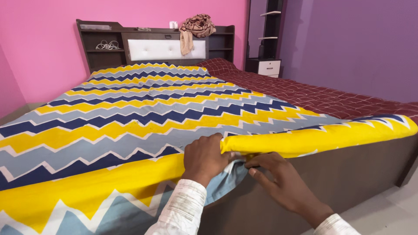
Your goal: The person folds a patterned bed sheet on a bed by hand. They repeatedly roll and tuck the edge of the sheet to create a neat fold along the side of the bed.
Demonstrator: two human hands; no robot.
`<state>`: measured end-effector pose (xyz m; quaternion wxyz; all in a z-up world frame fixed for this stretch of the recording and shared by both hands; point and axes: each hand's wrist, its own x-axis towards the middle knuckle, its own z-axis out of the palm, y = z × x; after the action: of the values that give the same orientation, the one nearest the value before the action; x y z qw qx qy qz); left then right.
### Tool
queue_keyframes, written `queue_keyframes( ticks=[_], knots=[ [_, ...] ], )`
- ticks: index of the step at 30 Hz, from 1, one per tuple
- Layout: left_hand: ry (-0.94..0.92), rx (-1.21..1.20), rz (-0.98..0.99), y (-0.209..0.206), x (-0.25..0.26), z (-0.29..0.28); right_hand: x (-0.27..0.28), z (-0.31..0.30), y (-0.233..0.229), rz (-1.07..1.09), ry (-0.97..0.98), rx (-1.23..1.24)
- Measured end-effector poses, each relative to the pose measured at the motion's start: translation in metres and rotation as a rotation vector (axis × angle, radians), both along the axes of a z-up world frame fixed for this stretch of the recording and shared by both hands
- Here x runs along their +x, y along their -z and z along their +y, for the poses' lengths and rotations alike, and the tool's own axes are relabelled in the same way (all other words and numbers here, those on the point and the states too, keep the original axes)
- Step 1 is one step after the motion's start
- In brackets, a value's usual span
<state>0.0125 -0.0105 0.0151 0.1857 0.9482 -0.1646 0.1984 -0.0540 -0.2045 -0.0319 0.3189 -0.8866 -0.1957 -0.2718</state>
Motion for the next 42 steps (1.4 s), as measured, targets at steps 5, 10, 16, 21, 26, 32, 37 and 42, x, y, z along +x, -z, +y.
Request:
queue_keyframes(
  ticks=[5,10,16,21,26,32,37,42],
  knots=[
    [0.054,-0.060,-0.117,0.003,0.002,0.001,-0.006,-0.008,-0.004,-0.017,0.048,-0.056],
    [0.017,-0.022,0.033,0.002,-0.002,-0.002,-0.004,-0.003,0.006,-0.080,-0.062,-0.134],
    [0.008,-0.045,-0.073,0.008,0.001,0.000,0.000,0.008,0.009,-0.132,0.011,-0.100],
    [0.032,-0.105,-0.128,0.013,0.004,0.001,-0.002,0.014,0.002,-0.035,0.044,-0.019],
    [0.028,-0.083,-0.075,0.003,0.001,0.000,-0.002,0.023,0.001,0.037,0.077,-0.095],
    [0.017,-0.089,-0.053,-0.007,-0.011,0.000,-0.002,0.023,0.002,-0.063,0.018,-0.124],
    [0.010,-0.079,-0.055,-0.008,-0.014,-0.001,-0.001,0.027,0.002,-0.087,0.044,-0.154],
    [0.019,-0.055,-0.088,-0.007,-0.014,-0.001,0.006,0.034,-0.004,0.056,0.165,-0.124]
  ],
)
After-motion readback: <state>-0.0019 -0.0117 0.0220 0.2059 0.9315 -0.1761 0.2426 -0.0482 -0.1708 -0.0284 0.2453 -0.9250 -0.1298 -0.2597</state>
